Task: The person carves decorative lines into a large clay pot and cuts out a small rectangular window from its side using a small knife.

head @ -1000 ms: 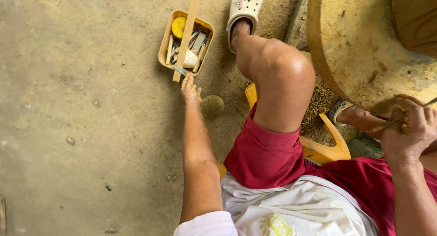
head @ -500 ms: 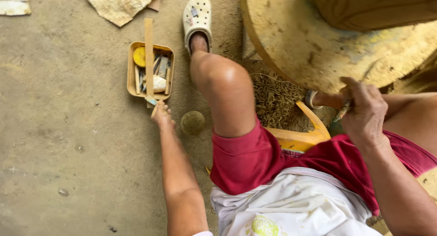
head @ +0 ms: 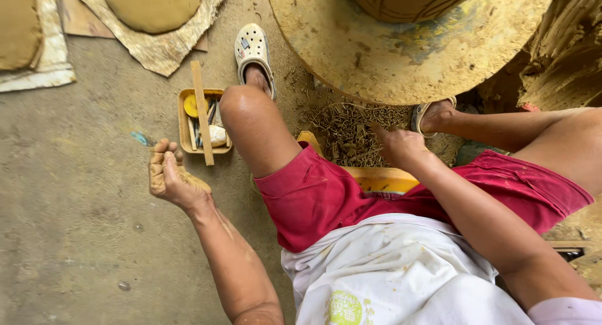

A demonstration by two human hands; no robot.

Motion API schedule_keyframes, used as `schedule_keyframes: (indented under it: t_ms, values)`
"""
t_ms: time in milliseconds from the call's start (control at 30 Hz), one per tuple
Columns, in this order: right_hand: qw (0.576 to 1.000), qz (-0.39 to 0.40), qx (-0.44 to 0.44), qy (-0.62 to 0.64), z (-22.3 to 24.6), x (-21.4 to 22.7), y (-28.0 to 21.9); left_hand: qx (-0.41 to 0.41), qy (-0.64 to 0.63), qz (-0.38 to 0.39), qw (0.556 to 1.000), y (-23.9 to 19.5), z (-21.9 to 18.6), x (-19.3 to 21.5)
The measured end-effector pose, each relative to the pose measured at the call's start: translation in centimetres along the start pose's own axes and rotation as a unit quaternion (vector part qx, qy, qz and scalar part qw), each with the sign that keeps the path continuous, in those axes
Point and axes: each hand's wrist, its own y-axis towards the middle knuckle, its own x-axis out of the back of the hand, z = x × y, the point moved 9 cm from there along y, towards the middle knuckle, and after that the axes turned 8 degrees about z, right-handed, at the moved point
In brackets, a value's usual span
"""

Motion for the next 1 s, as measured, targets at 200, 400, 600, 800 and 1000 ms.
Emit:
schedule_keyframes:
  t_ms: [200, 400, 600, 800, 1000]
  values:
    - [0.943, -0.079, 0.096, 0.308, -2.8, 6.3, -8.4, 0.011, 0.053, 0.288, 0.956, -11.1, -9.6, -13.9]
    - [0.560, -0.022, 0.300, 0.772, -4.0, 8.1, -14.1, 0.003, 0.110, 0.661, 0.743, -26.6, -8.6, -26.1]
    - [0.899, -0.046, 0.235, 0.366, -3.3, 6.3, -17.6, -0.002, 0.163, 0.680, 0.715, -29.2, -8.3, -28.7]
    - [0.841, -0.059, 0.197, 0.500, -4.7, 6.9, -17.5, -0.032, 0.159, 0.655, 0.739, -27.3, -6.5, -31.8]
    - [0.612, -0.149, 0.194, 0.752, -8.0, 7.7, -16.0, -0.172, 0.507, 0.390, 0.749, -17.4, -0.4, -33.4]
